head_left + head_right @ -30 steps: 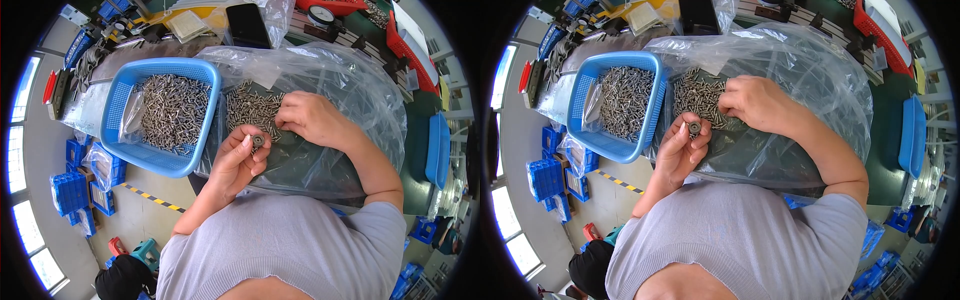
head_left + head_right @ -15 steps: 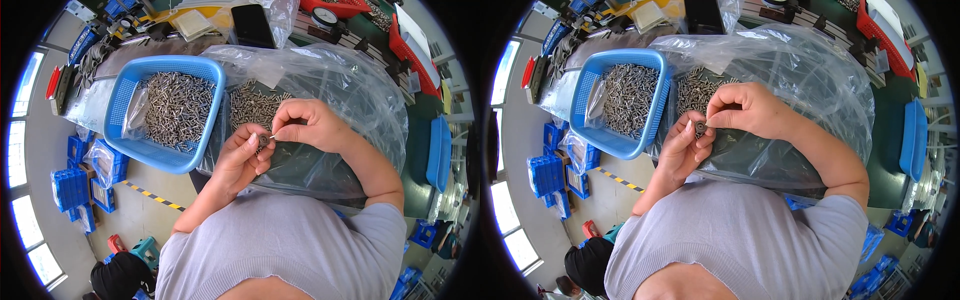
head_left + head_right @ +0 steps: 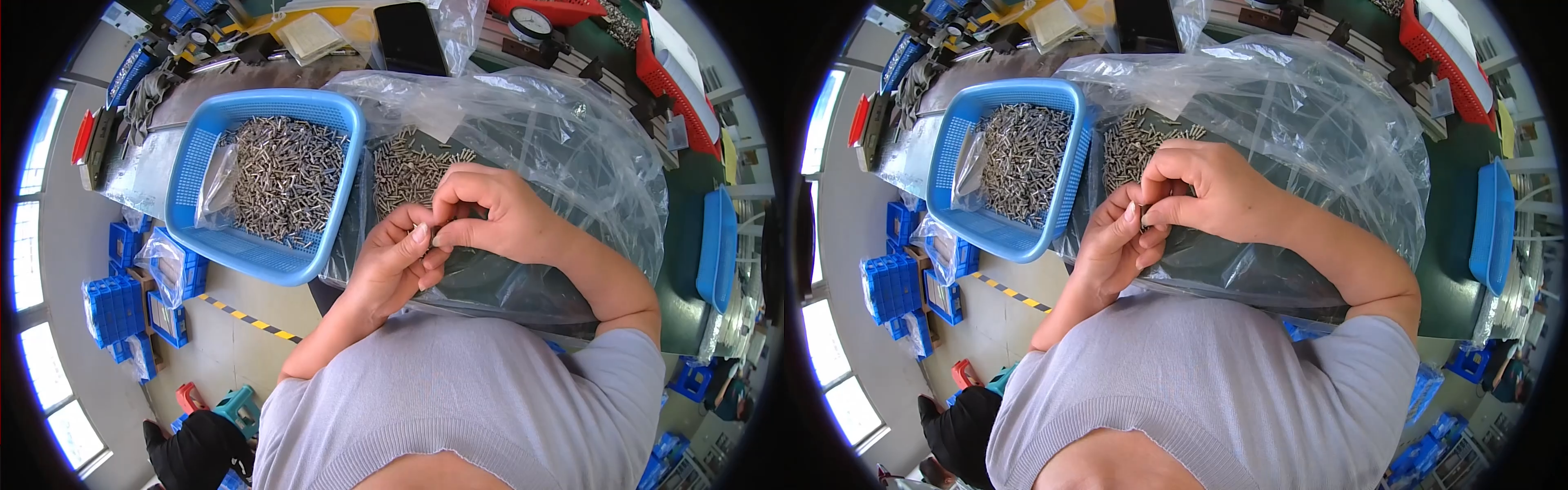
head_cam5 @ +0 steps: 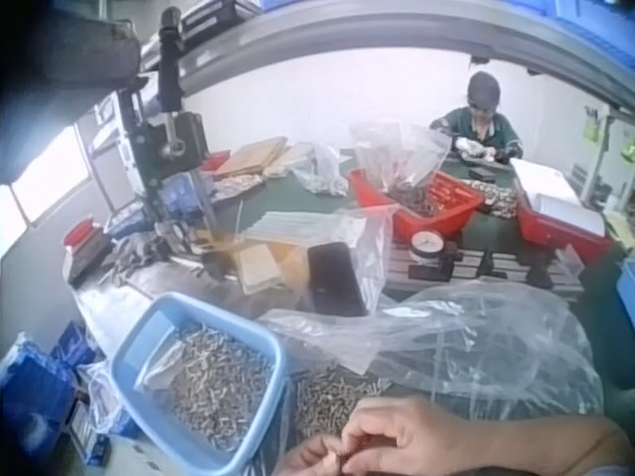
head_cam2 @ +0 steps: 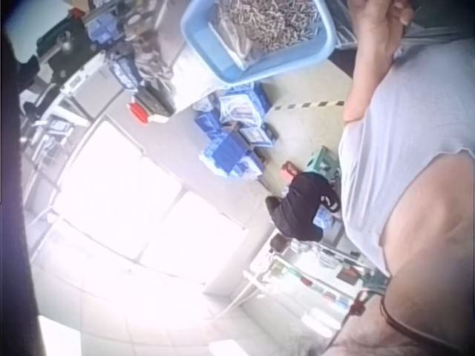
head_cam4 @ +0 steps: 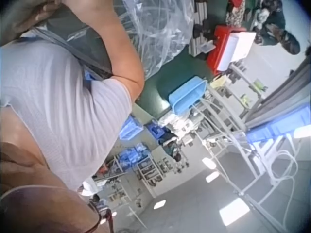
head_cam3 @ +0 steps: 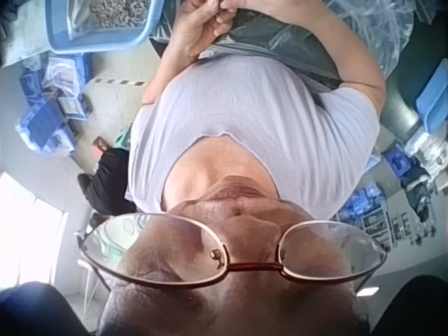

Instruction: Assembling small metal pins into a circular base component at a factory workbench.

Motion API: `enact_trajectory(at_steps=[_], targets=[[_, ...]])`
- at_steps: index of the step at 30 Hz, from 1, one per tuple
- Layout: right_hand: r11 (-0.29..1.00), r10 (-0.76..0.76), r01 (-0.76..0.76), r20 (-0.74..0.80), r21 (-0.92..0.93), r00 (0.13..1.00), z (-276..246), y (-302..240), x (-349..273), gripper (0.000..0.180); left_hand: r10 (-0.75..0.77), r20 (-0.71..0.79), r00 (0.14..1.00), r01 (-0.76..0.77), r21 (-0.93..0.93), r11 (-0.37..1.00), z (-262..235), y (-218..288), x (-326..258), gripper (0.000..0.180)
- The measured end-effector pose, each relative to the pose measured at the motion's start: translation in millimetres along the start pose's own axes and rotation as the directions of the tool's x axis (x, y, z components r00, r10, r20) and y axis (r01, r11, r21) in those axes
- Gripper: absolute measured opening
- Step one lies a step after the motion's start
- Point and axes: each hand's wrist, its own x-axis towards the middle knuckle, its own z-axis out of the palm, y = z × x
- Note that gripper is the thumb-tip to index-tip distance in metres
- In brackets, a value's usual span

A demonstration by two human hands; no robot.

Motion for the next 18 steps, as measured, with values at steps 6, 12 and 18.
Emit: enact_trajectory(at_steps=[6,12,18], targets=[[0.975,-0.22,0.218,-0.03,-0.037,0.975,4.1,9.4,5.6,0.019,-0.041,0.053,0.998,0.042,-0.009,0.999,-2.9,1.8,1.3,0.024],[0.962,-0.238,0.222,-0.086,-0.161,0.967,0.8,8.9,2.4,0.016,-0.027,-0.002,1.0,0.027,0.019,0.999,0.2,-0.1,2.7,0.03],[0.975,-0.053,0.043,-0.04,-0.218,0.998,-24.0,-0.6,0.3,0.009,0.062,0.007,0.998,-0.062,-0.03,0.998,-1.4,-1.9,0.7,0.027]])
